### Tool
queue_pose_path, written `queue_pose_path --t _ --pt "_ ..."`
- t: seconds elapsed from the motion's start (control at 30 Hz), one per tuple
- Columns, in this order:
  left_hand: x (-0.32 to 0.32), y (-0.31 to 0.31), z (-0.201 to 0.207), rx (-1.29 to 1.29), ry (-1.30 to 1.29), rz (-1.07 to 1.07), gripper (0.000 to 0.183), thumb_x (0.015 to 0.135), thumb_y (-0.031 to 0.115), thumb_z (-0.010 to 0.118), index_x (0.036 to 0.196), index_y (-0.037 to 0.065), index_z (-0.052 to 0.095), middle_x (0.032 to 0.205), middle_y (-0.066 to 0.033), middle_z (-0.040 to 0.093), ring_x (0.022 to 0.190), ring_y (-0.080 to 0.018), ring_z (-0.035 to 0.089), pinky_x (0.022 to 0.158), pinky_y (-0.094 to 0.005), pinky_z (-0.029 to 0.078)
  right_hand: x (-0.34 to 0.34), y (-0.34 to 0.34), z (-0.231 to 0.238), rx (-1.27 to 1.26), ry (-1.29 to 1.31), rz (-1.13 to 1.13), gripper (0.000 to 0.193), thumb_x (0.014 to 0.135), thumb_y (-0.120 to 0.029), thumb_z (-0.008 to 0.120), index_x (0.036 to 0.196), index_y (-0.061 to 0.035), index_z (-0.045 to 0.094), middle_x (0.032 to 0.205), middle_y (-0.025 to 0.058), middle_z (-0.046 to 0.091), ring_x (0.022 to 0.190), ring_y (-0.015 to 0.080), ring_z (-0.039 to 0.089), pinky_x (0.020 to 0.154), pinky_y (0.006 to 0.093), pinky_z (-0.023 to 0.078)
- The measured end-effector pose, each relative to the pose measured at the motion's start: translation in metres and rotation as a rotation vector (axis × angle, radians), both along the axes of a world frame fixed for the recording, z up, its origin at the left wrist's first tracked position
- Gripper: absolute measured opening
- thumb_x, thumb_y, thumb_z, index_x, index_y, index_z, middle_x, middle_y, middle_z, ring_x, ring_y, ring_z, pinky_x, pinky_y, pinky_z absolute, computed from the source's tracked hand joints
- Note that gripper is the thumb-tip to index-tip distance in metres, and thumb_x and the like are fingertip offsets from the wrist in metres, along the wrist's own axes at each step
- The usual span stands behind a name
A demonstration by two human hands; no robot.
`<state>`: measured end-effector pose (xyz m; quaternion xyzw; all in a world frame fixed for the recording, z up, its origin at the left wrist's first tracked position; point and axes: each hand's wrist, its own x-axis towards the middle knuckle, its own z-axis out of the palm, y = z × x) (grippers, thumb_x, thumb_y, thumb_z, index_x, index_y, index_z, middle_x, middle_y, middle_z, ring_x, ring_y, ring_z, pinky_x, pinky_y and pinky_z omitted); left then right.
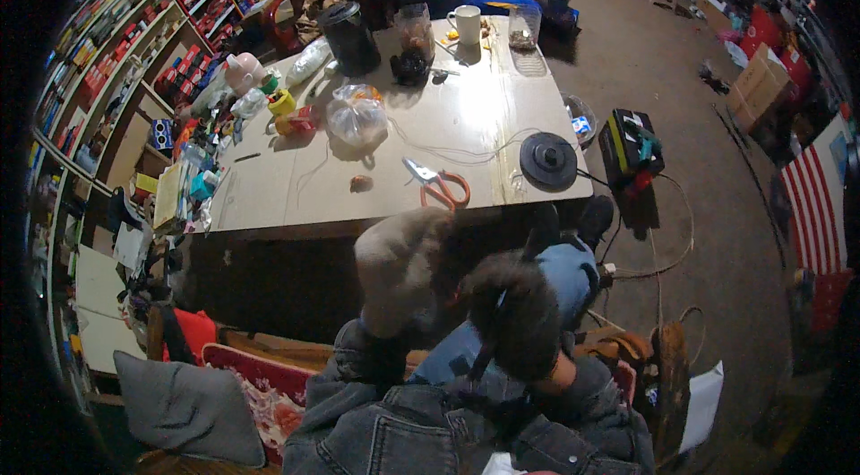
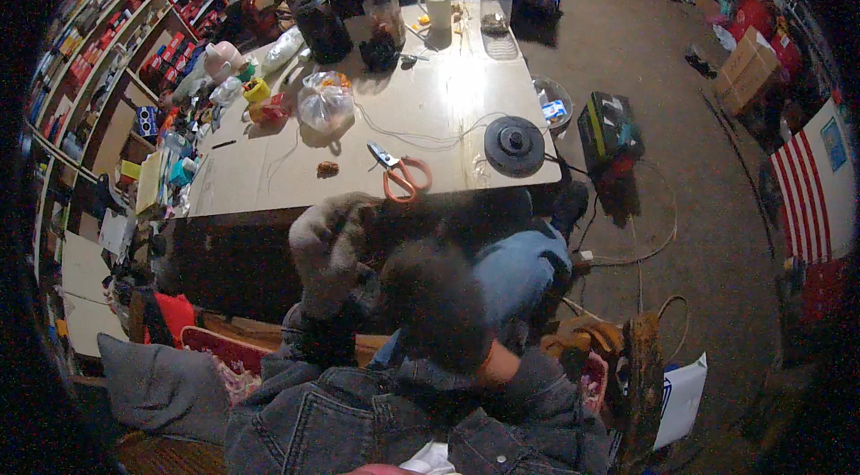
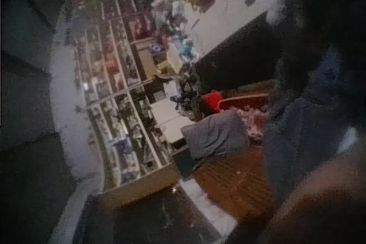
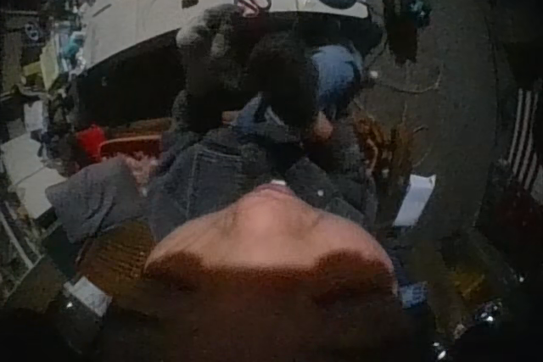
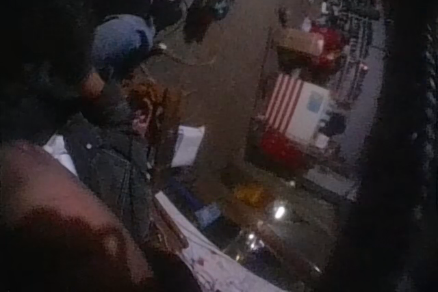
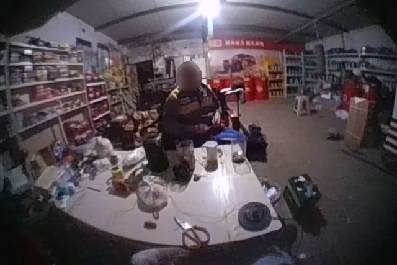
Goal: The person holds a small wire assembly and repeatedly twists and adjusts the wires with gloved hands. They occasionally use pliers to grip and bend the wires. The work is performed at a cluttered table with tools and parts visible.
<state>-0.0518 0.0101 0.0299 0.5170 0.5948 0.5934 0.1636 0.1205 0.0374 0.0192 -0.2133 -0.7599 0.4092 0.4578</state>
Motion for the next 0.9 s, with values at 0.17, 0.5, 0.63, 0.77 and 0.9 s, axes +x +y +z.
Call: queue_pose_path --t 0.17,0.5,0.63,0.77,0.9 --pt "0.001 0.003 0.012 0.082 0.388 -0.054 0.017 0.093 0.018 0.071 0.096 0.001 0.075 0.081 -0.0112 0.073 0.071 -0.0234 0.070 0.067 -0.0345 0.055 0.009 0.022 0.018 -0.016 0.105 -0.145 0.033 0.085 -0.001 0.073 0.117 -0.0026 0.065 0.111 0.0129 0.067 0.103 0.0284 0.065 0.094 0.0386 0.051" --pt "0.012 -0.001 0.013 0.034 0.245 -0.110 0.013 0.085 0.017 0.076 0.092 0.007 0.077 0.081 -0.0107 0.072 0.075 -0.0267 0.070 0.067 -0.0366 0.054 0.010 0.028 0.006 -0.174 0.244 -0.014 0.032 0.089 0.005 0.070 0.117 -0.0031 0.059 0.114 0.0125 0.066 0.102 0.0199 0.065 0.092 0.0333 0.054" --pt "0.008 -0.003 0.008 0.023 0.297 -0.210 0.017 0.091 0.014 0.072 0.105 0.006 0.074 0.093 -0.0124 0.072 0.080 -0.0269 0.071 0.072 -0.0352 0.058 0.012 0.033 0.008 -0.088 0.165 -0.027 0.033 0.086 0.003 0.075 0.115 -0.0039 0.059 0.112 0.0125 0.066 0.100 0.0210 0.065 0.089 0.0337 0.054" --pt "0.000 0.000 0.008 0.095 0.558 -0.261 0.025 0.092 0.014 0.073 0.116 0.006 0.070 0.102 -0.0141 0.071 0.088 -0.0270 0.071 0.075 -0.0346 0.060 0.015 0.040 0.009 0.113 0.059 -0.050 0.033 0.085 0.001 0.076 0.113 -0.0036 0.059 0.109 0.0123 0.066 0.098 0.0208 0.066 0.085 0.0330 0.055" --pt "0.005 0.006 0.011 0.076 0.463 -0.273 0.022 0.089 0.017 0.074 0.108 0.005 0.072 0.092 -0.0143 0.070 0.082 -0.0302 0.070 0.073 -0.0367 0.058 0.015 0.044 0.005 0.222 0.031 -0.065 0.032 0.084 0.002 0.076 0.111 -0.0036 0.060 0.107 0.0124 0.066 0.096 0.0215 0.066 0.083 0.0319 0.055"
